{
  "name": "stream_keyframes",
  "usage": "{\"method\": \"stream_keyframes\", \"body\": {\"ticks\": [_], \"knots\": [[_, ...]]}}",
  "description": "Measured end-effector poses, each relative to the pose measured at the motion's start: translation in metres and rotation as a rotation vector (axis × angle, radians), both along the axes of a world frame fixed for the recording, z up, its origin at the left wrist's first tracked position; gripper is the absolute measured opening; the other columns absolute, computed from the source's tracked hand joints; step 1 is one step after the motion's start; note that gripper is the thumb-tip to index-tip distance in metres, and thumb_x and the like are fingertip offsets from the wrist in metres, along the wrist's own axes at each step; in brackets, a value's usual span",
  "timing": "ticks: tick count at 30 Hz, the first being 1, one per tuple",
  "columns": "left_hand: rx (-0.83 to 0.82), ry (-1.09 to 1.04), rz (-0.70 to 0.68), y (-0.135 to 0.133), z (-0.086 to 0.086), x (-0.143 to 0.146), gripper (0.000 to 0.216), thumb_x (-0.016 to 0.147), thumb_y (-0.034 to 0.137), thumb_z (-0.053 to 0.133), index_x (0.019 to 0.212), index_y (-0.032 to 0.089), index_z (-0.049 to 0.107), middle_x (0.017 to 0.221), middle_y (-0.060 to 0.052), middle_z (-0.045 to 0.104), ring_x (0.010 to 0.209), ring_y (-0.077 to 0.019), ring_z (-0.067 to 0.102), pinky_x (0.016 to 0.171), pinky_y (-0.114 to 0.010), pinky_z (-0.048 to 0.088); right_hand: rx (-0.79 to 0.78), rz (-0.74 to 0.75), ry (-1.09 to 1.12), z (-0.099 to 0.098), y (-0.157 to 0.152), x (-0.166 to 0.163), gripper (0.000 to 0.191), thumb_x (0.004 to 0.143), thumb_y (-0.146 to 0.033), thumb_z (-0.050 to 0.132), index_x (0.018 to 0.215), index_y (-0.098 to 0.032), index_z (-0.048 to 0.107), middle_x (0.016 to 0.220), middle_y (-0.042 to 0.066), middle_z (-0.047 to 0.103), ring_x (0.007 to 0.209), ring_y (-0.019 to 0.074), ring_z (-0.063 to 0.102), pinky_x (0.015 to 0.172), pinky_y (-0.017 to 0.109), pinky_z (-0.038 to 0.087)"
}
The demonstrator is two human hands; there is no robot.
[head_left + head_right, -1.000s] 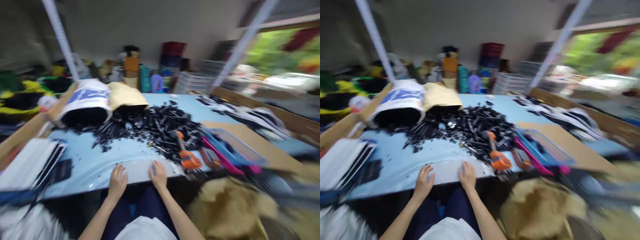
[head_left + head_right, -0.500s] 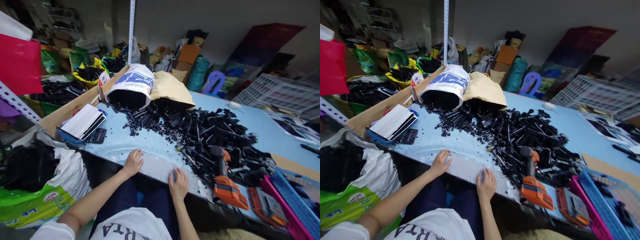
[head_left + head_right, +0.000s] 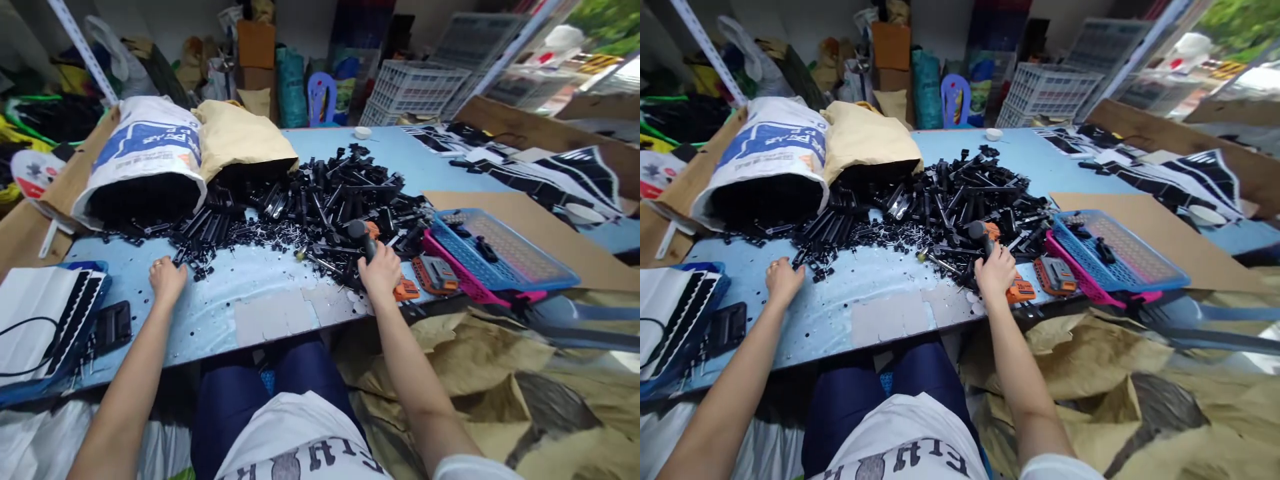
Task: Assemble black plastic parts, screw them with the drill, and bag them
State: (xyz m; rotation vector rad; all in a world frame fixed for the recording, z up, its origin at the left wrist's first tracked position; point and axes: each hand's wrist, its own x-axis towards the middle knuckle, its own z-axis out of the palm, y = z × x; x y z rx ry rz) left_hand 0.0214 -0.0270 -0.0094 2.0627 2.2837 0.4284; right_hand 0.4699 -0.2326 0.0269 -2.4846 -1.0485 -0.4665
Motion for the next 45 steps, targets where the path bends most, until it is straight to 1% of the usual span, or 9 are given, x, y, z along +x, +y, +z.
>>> {"method": "stream_keyframes", "body": {"ticks": [4,8,11,16,20,27,34,40,45], "knots": [[-0.052,0.004,-0.022,0.011,-0.007,-0.003,0.05,0.083,0.032,0.047,0.122,0.001,0.046,0.113,-0.023,0.053,0.108,-0.034,0.05,0.089,-0.041,0.04,-0.403,-0.079,0.207,0.017,0.025,0.035,0.049,0.08,-0.021,0.047,0.126,-0.008,0.04,0.107,0.024,0.055,0.093,0.0325,0.058,0.077,0.045,0.045],[-0.067,0.007,-0.027,0.017,-0.01,-0.002,0.047,0.082,0.026,0.047,0.122,0.0,0.047,0.109,-0.022,0.055,0.104,-0.0328,0.052,0.088,-0.041,0.04,-0.497,-0.003,0.212,0.021,0.025,0.053,0.05,0.078,-0.019,0.05,0.126,-0.008,0.038,0.097,0.021,0.059,0.09,0.0308,0.06,0.077,0.043,0.045],[-0.109,0.057,-0.066,0.018,-0.01,-0.004,0.046,0.083,0.027,0.047,0.121,0.002,0.048,0.108,-0.021,0.057,0.102,-0.0311,0.053,0.088,-0.039,0.041,-0.429,0.071,0.263,0.027,0.007,0.087,0.059,0.073,-0.027,0.061,0.127,-0.014,0.041,0.096,0.015,0.061,0.088,0.0289,0.06,0.078,0.042,0.045],[-0.143,0.133,-0.095,0.02,-0.009,-0.01,0.042,0.084,0.027,0.046,0.117,0.002,0.051,0.106,-0.021,0.058,0.1,-0.0301,0.054,0.083,-0.037,0.042,-0.077,0.246,0.51,0.036,-0.022,0.148,0.053,0.07,-0.03,0.066,0.117,-0.011,0.051,0.09,0.01,0.062,0.075,0.0196,0.059,0.072,0.034,0.049],[-0.179,0.189,-0.11,0.024,-0.009,-0.012,0.042,0.086,0.034,0.045,0.114,0.003,0.052,0.105,-0.018,0.058,0.099,-0.0273,0.055,0.082,-0.034,0.043,0.061,0.265,0.652,0.033,-0.027,0.157,0.044,0.072,-0.027,0.064,0.111,-0.009,0.055,0.083,0.009,0.062,0.064,0.0153,0.056,0.064,0.03,0.05],[-0.196,0.203,-0.078,0.026,-0.006,-0.014,0.041,0.085,0.039,0.045,0.108,0.006,0.055,0.097,-0.013,0.06,0.09,-0.0244,0.056,0.073,-0.031,0.044,0.036,0.322,0.623,0.026,-0.022,0.156,0.055,0.066,-0.027,0.071,0.116,-0.01,0.055,0.08,0.005,0.063,0.065,0.0142,0.055,0.066,0.029,0.049],[-0.074,0.003,-0.04,-0.019,0.005,-0.017,0.033,0.078,0.039,0.05,0.102,0.017,0.055,0.086,-0.002,0.059,0.087,-0.0213,0.056,0.08,-0.034,0.046,-0.018,0.387,0.65,0.03,-0.027,0.169,0.065,0.067,-0.03,0.07,0.126,-0.009,0.049,0.095,0.009,0.064,0.073,0.0173,0.059,0.072,0.032,0.049],[-0.048,-0.223,-0.371,-0.089,-0.002,0.004,0.041,0.075,0.049,0.045,0.098,0.016,0.056,0.084,-0.006,0.06,0.075,-0.0203,0.057,0.076,-0.032,0.047,-0.075,0.236,0.307,0.032,-0.028,0.161,0.067,0.067,-0.039,0.071,0.123,-0.009,0.053,0.115,0.015,0.059,0.101,0.0272,0.056,0.09,0.039,0.043],[-0.058,-0.23,-0.581,-0.131,-0.011,0.024,0.041,0.081,0.048,0.04,0.099,0.016,0.057,0.088,-0.009,0.061,0.085,-0.0234,0.058,0.079,-0.034,0.046,-0.066,0.127,0.237,0.033,-0.038,0.142,0.068,0.073,-0.055,0.062,0.124,-0.011,0.052,0.112,0.017,0.059,0.1,0.0287,0.056,0.087,0.041,0.043]]}}
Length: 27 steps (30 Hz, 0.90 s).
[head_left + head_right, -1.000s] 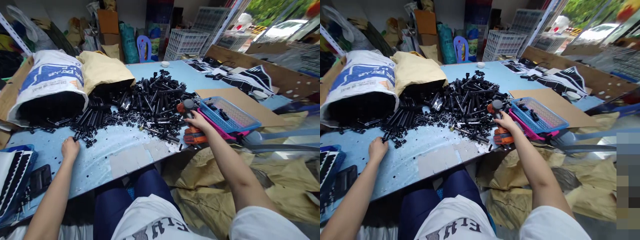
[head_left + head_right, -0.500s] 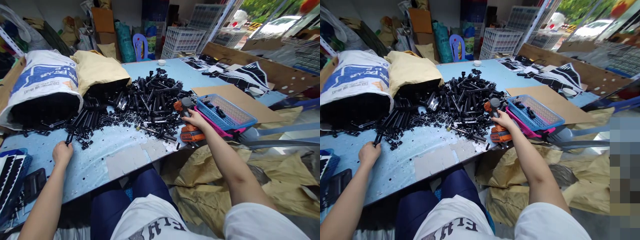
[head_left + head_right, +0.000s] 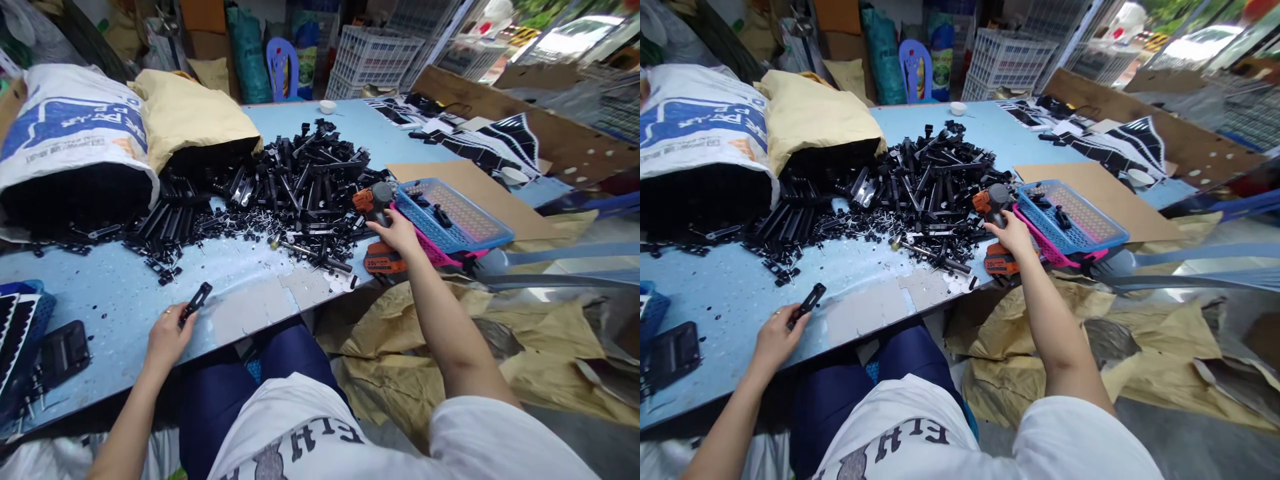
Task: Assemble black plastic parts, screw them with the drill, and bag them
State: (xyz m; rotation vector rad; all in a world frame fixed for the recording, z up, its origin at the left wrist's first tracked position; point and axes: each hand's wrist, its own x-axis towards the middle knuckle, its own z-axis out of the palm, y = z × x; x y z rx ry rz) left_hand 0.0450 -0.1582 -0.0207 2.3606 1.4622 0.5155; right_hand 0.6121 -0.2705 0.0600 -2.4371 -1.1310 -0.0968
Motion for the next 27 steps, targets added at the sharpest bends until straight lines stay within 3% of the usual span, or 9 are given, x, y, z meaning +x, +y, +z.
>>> {"method": "stream_keyframes", "body": {"ticks": [4,8,13,15,17,21,27], "knots": [[0.044,0.061,-0.079,-0.017,-0.006,0.004,0.039,0.086,0.044,0.036,0.102,0.014,0.057,0.091,-0.012,0.062,0.09,-0.0262,0.058,0.082,-0.038,0.045,0.162,-0.003,-0.193,0.01,-0.004,-0.029,0.055,0.082,-0.049,0.053,0.121,-0.01,0.053,0.114,0.018,0.057,0.106,0.0291,0.051,0.093,0.043,0.039],[0.079,0.094,-0.122,-0.033,-0.009,0.002,0.034,0.089,0.038,0.036,0.102,0.014,0.056,0.093,-0.011,0.063,0.09,-0.0267,0.058,0.082,-0.039,0.046,0.281,0.182,-0.238,0.01,0.022,-0.079,0.036,0.088,-0.038,0.043,0.111,-0.014,0.057,0.112,0.015,0.058,0.109,0.0264,0.05,0.097,0.042,0.036],[0.14,0.102,-0.074,-0.054,-0.014,0.001,0.028,0.09,0.033,0.037,0.102,0.014,0.056,0.092,-0.01,0.063,0.089,-0.0258,0.058,0.08,-0.039,0.046,0.179,0.681,0.008,-0.022,0.114,-0.168,0.026,0.087,-0.033,0.049,0.102,-0.015,0.06,0.103,0.01,0.061,0.098,0.0204,0.055,0.091,0.034,0.042],[0.168,0.104,-0.062,-0.061,-0.016,0.002,0.026,0.09,0.03,0.039,0.102,0.014,0.056,0.091,-0.01,0.062,0.088,-0.0251,0.057,0.08,-0.038,0.047,0.085,0.883,0.013,-0.034,0.159,-0.207,0.023,0.086,-0.028,0.052,0.103,-0.016,0.06,0.107,0.008,0.06,0.102,0.0187,0.052,0.093,0.032,0.04],[0.19,0.103,-0.042,-0.065,-0.018,0.004,0.024,0.09,0.028,0.04,0.102,0.014,0.055,0.091,-0.01,0.062,0.087,-0.0249,0.056,0.08,-0.039,0.047,0.011,0.975,-0.02,-0.041,0.2,-0.244,0.025,0.085,-0.025,0.054,0.107,-0.016,0.058,0.112,0.006,0.058,0.106,0.0177,0.048,0.096,0.03,0.037],[0.204,0.094,0.005,-0.068,-0.017,0.009,0.022,0.09,0.026,0.041,0.103,0.015,0.055,0.09,-0.01,0.061,0.086,-0.0243,0.056,0.078,-0.039,0.047,0.036,0.858,-0.024,-0.036,0.267,-0.296,0.032,0.091,-0.026,0.046,0.118,-0.011,0.051,0.122,0.01,0.051,0.11,0.0189,0.04,0.097,0.031,0.035],[0.222,0.134,-0.007,-0.069,-0.014,0.015,0.022,0.088,0.023,0.043,0.104,0.012,0.055,0.088,-0.01,0.06,0.083,-0.0236,0.054,0.073,-0.037,0.047,0.049,0.645,0.081,-0.024,0.331,-0.317,0.039,0.092,-0.034,0.045,0.121,-0.006,0.048,0.117,0.016,0.053,0.111,0.0237,0.043,0.094,0.038,0.037]]}}
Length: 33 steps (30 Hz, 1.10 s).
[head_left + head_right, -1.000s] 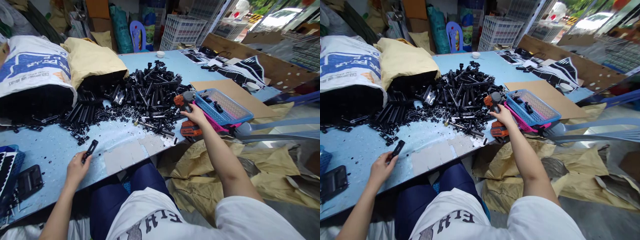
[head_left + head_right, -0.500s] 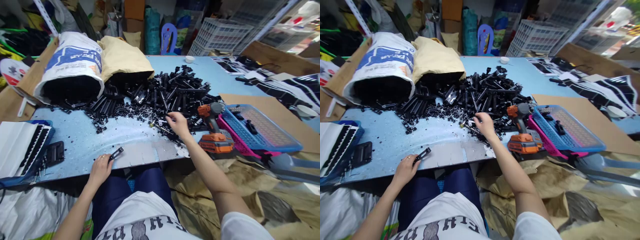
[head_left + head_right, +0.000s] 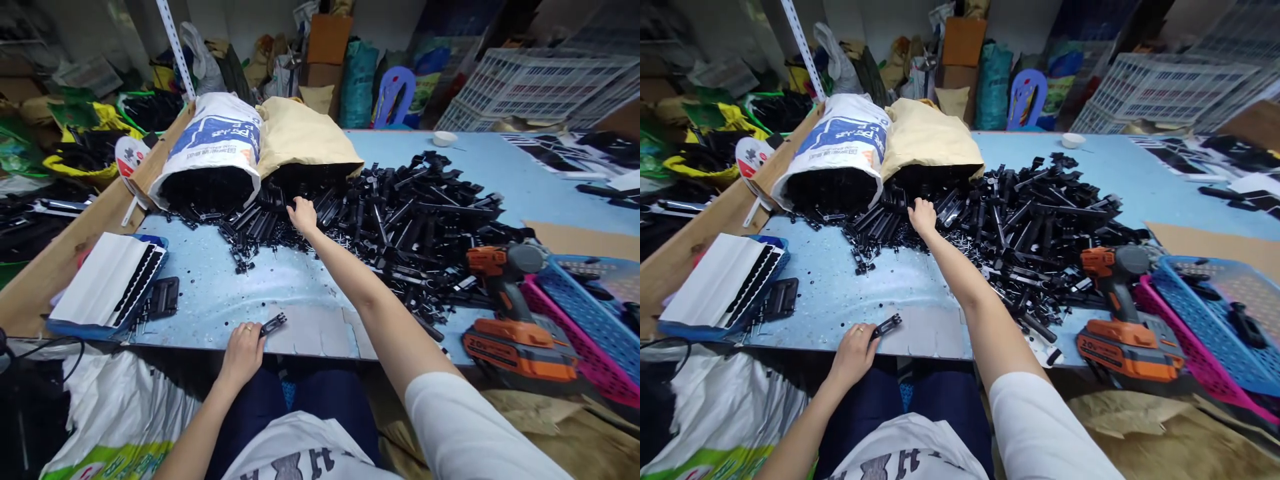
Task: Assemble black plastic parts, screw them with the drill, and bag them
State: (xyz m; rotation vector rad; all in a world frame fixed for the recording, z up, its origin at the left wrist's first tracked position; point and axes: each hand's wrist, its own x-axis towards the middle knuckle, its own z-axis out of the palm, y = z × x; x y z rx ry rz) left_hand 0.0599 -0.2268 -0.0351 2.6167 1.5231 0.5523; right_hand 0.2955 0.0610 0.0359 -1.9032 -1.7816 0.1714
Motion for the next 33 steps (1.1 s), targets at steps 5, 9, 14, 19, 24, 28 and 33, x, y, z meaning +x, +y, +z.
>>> {"method": "stream_keyframes", "body": {"ticks": [5,9,14,19,24,28,33], "knots": [[-0.051,0.033,0.014,0.0,0.001,-0.001,0.022,0.088,0.022,0.044,0.103,0.011,0.057,0.09,-0.01,0.059,0.086,-0.0235,0.053,0.076,-0.038,0.047,-0.114,-0.04,0.156,-0.003,0.02,-0.002,0.035,0.084,-0.032,0.057,0.111,-0.011,0.058,0.109,0.012,0.061,0.105,0.0225,0.054,0.092,0.034,0.04],[-0.069,0.026,0.09,-0.004,0.002,0.008,0.032,0.087,0.026,0.047,0.115,0.01,0.053,0.103,-0.013,0.057,0.096,-0.0256,0.052,0.081,-0.04,0.045,0.139,-0.035,0.256,0.004,-0.015,0.011,0.038,0.083,-0.033,0.055,0.114,-0.01,0.056,0.111,0.011,0.061,0.101,0.0183,0.056,0.09,0.03,0.042],[-0.091,0.014,0.146,-0.002,0.0,0.036,0.036,0.085,0.018,0.049,0.12,0.012,0.051,0.117,-0.015,0.054,0.11,-0.0284,0.048,0.089,-0.044,0.043,0.595,0.156,0.239,0.041,-0.113,0.035,0.037,0.078,-0.034,0.059,0.108,-0.014,0.058,0.103,0.01,0.061,0.09,0.0194,0.056,0.081,0.035,0.046],[-0.128,-0.206,0.115,0.009,-0.007,0.044,0.029,0.082,0.009,0.043,0.109,0.011,0.054,0.109,-0.014,0.06,0.106,-0.0244,0.054,0.089,-0.04,0.046,0.091,0.63,-0.266,0.028,-0.223,0.021,0.021,0.074,-0.017,0.057,0.094,-0.014,0.063,0.088,0.009,0.062,0.085,0.0208,0.054,0.077,0.034,0.045],[-0.227,-0.562,0.065,0.015,0.001,0.028,0.031,0.082,0.037,0.048,0.104,0.016,0.057,0.102,-0.01,0.064,0.095,-0.0228,0.061,0.083,-0.036,0.049,-0.247,0.618,-0.379,-0.028,-0.274,0.007,0.039,0.078,-0.029,0.061,0.114,-0.015,0.057,0.099,0.01,0.061,0.095,0.0243,0.053,0.081,0.036,0.042],[-0.427,-0.634,0.252,0.028,0.016,0.026,0.06,0.071,0.065,0.049,0.105,0.017,0.06,0.086,-0.007,0.066,0.077,-0.0222,0.062,0.069,-0.033,0.05,-0.241,0.527,-0.095,-0.034,-0.282,0.023,0.047,0.085,-0.038,0.056,0.126,-0.016,0.051,0.109,0.013,0.059,0.104,0.0232,0.051,0.092,0.038,0.037],[-0.784,-0.842,0.173,0.009,0.038,0.053,0.089,0.068,0.076,0.046,0.133,0.015,0.046,0.055,0.002,0.053,0.041,-0.0103,0.042,0.042,-0.023,0.037,-0.312,0.375,0.936,-0.026,-0.296,0.002,0.061,0.087,-0.057,0.043,0.138,-0.022,0.04,0.09,0.005,0.061,0.082,0.0146,0.059,0.076,0.028,0.047]]}}
